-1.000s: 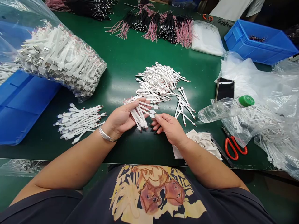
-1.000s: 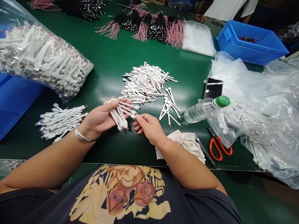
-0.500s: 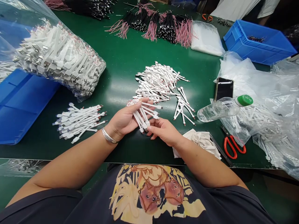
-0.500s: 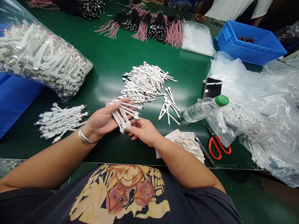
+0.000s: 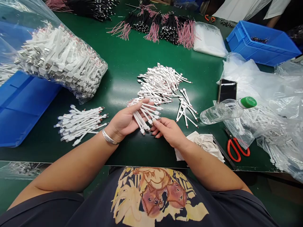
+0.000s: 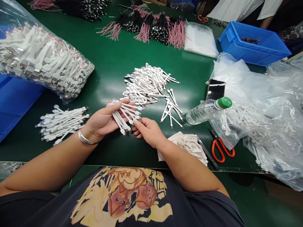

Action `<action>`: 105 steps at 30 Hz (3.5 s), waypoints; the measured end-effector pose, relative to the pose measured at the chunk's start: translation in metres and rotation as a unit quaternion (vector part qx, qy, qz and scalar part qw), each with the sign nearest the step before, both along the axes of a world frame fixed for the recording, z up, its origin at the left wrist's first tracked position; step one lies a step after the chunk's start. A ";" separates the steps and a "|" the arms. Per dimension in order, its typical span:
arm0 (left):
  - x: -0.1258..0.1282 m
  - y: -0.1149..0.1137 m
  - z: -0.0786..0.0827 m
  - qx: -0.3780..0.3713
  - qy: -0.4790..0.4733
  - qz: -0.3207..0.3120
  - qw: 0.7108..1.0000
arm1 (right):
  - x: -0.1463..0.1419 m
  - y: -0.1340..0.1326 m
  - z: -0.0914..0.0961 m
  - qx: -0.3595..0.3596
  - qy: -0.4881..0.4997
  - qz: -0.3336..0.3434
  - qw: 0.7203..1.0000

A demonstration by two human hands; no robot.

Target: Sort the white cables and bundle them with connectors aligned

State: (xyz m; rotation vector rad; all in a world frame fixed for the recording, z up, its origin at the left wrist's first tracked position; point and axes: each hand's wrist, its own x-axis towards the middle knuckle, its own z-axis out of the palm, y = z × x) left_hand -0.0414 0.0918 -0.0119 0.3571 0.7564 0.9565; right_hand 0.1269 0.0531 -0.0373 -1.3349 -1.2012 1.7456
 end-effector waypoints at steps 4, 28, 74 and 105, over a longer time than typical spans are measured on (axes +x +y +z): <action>0.000 0.000 0.000 0.000 -0.007 0.000 1.000 | 0.001 0.001 0.000 0.004 0.001 -0.010 1.000; 0.003 -0.002 -0.004 -0.009 -0.015 0.009 1.000 | -0.010 -0.008 -0.003 0.002 0.038 0.025 0.999; 0.000 0.004 0.001 0.012 0.003 -0.011 1.000 | -0.001 0.000 0.002 -0.035 0.096 -0.010 0.995; -0.010 0.009 0.003 0.004 0.015 -0.042 0.999 | 0.012 0.008 0.003 -0.054 0.047 -0.074 0.995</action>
